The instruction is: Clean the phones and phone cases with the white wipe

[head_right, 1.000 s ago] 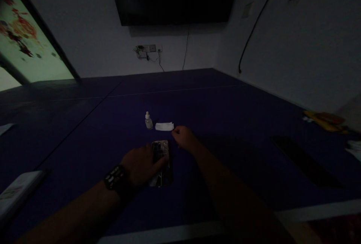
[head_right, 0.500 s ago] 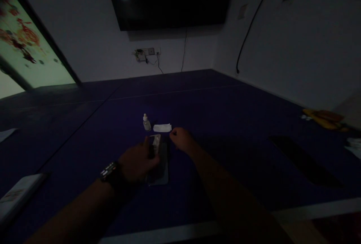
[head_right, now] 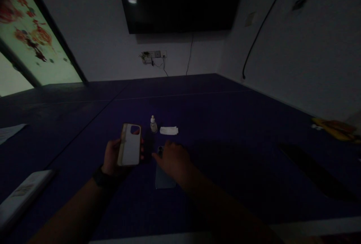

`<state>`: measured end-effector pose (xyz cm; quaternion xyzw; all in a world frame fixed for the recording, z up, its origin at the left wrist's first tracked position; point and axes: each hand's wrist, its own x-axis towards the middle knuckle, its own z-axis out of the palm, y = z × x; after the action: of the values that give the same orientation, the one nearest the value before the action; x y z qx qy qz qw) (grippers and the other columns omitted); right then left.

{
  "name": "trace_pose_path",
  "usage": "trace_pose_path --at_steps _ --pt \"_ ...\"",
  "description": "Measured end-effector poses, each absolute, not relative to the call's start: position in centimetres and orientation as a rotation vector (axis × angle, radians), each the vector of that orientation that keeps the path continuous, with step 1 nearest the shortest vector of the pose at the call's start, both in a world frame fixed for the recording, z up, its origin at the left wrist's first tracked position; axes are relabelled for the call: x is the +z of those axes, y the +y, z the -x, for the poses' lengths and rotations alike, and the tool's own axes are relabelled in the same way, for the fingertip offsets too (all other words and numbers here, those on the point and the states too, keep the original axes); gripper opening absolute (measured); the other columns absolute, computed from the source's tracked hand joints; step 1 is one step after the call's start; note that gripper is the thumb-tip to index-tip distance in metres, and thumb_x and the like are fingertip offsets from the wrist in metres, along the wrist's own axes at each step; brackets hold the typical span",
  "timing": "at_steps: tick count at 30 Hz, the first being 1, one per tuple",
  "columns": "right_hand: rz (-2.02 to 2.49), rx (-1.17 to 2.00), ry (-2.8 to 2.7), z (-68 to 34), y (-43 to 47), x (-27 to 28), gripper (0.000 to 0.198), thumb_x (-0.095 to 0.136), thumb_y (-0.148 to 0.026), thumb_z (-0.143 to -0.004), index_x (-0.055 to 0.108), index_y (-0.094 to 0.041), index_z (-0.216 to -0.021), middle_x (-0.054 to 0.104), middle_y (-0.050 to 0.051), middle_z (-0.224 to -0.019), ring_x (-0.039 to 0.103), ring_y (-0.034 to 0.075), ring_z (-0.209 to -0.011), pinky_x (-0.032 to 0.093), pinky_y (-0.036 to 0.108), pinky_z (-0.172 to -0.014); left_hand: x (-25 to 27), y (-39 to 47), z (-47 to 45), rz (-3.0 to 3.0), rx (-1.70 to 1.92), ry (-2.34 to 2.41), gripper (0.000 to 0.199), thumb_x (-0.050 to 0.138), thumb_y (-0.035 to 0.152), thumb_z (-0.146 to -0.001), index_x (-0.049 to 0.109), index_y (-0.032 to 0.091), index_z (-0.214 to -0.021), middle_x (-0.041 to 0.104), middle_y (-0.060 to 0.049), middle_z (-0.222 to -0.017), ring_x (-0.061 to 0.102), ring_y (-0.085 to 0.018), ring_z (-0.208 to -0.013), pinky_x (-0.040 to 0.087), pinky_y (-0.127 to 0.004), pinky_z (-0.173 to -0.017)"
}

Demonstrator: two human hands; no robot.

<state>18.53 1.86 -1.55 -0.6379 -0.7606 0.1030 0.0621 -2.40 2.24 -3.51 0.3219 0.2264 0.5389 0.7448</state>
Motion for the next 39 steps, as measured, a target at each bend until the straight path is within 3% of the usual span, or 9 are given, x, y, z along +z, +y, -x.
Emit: trace_pose_path --at_steps 7,15,18,21,23,27,30,33,39 --pt "1.966 0.189 -2.386 -16.9 0.7 -1.5 0.071 0.069 -0.063 -0.082 0.063 -0.005 -0.123 0.069 0.027 -0.113 0.070 0.037 -0.094 0.055 0.041 -0.072 -4.2 2.5 2.3 -0.706 1.141 0.426 0.066 0.053 0.046 -0.087 0.047 0.015 -0.144 0.072 -0.012 -0.105 0.072 -0.029 -0.083 0.061 -0.043 -0.067" --pt "1.908 0.265 -2.400 -16.9 0.7 -1.7 0.050 0.066 -0.047 -0.083 0.069 -0.008 -0.113 0.070 0.027 -0.111 0.070 0.036 -0.096 0.053 0.042 -0.075 -4.4 2.6 2.2 -0.718 1.175 0.421 0.059 0.055 0.045 -0.088 0.051 0.016 -0.140 0.073 -0.012 -0.106 0.073 -0.028 -0.082 0.060 -0.040 -0.065" --pt "1.804 0.528 -2.273 -19.3 1.9 -1.2 0.042 0.068 -0.049 -0.080 0.071 -0.012 -0.101 0.074 0.021 -0.099 0.071 0.034 -0.088 0.052 0.040 -0.072 -4.5 2.6 2.3 -0.737 1.174 0.403 0.062 0.056 0.046 -0.089 0.047 0.018 -0.144 0.073 -0.012 -0.109 0.073 -0.028 -0.081 0.060 -0.040 -0.063" --pt "1.581 1.048 -1.833 -23.1 4.2 -0.6 0.031 0.072 -0.048 -0.077 0.072 -0.021 -0.093 0.076 0.009 -0.086 0.070 0.025 -0.076 0.051 0.033 -0.067 -4.5 2.6 2.2 -0.733 1.167 0.380 0.063 0.055 0.046 -0.091 0.044 0.020 -0.148 0.072 -0.014 -0.114 0.073 -0.028 -0.084 0.061 -0.042 -0.068" --pt "1.340 1.509 -1.412 -25.3 5.9 -0.2 0.024 0.070 -0.042 -0.079 0.072 -0.020 -0.087 0.076 0.009 -0.081 0.069 0.022 -0.068 0.051 0.030 -0.061 -4.5 2.6 2.1 -0.721 1.172 0.370 0.064 0.053 0.045 -0.093 0.042 0.021 -0.150 0.071 -0.015 -0.119 0.073 -0.029 -0.088 0.060 -0.044 -0.073" --pt "1.118 1.612 -1.154 -26.9 7.5 0.1 0.046 0.038 -0.047 -0.093 0.072 -0.016 -0.098 0.078 0.014 -0.092 0.070 0.023 -0.066 0.057 0.034 -0.058 -4.4 2.5 2.0 -0.690 1.153 0.384 0.066 0.051 0.043 -0.093 0.039 0.018 -0.153 0.067 -0.018 -0.130 0.071 -0.032 -0.098 0.058 -0.049 -0.081" --pt "0.819 1.624 -0.870 -25.8 7.3 -0.9 0.048 0.033 -0.039 -0.095 0.070 -0.014 -0.114 0.078 0.015 -0.104 0.073 0.023 -0.075 0.060 0.035 -0.066 -4.2 2.4 1.9 -0.630 1.153 0.417 0.067 0.049 0.039 -0.093 0.038 0.014 -0.154 0.065 -0.020 -0.133 0.070 -0.035 -0.106 0.055 -0.052 -0.090" --pt "0.871 1.666 -0.785 -24.3 7.0 -2.3 0.048 0.028 -0.033 -0.097 0.068 -0.012 -0.115 0.078 0.016 -0.102 0.073 0.023 -0.074 0.060 0.035 -0.069 -3.9 2.3 1.8 -0.583 1.177 0.452 0.067 0.048 0.036 -0.093 0.036 0.014 -0.155 0.067 -0.019 -0.130 0.069 -0.036 -0.109 0.053 -0.055 -0.093" --pt "1.119 1.509 -1.041 -22.1 6.3 -2.8 0.073 0.012 -0.057 -0.100 0.059 -0.011 -0.131 0.074 0.020 -0.115 0.075 0.029 -0.097 0.059 0.043 -0.083 -3.6 2.1 1.0 -0.536 1.180 0.447 0.061 0.050 0.045 -0.095 0.045 0.017 -0.149 0.069 -0.017 -0.127 0.070 -0.033 -0.108 0.053 -0.054 -0.095"
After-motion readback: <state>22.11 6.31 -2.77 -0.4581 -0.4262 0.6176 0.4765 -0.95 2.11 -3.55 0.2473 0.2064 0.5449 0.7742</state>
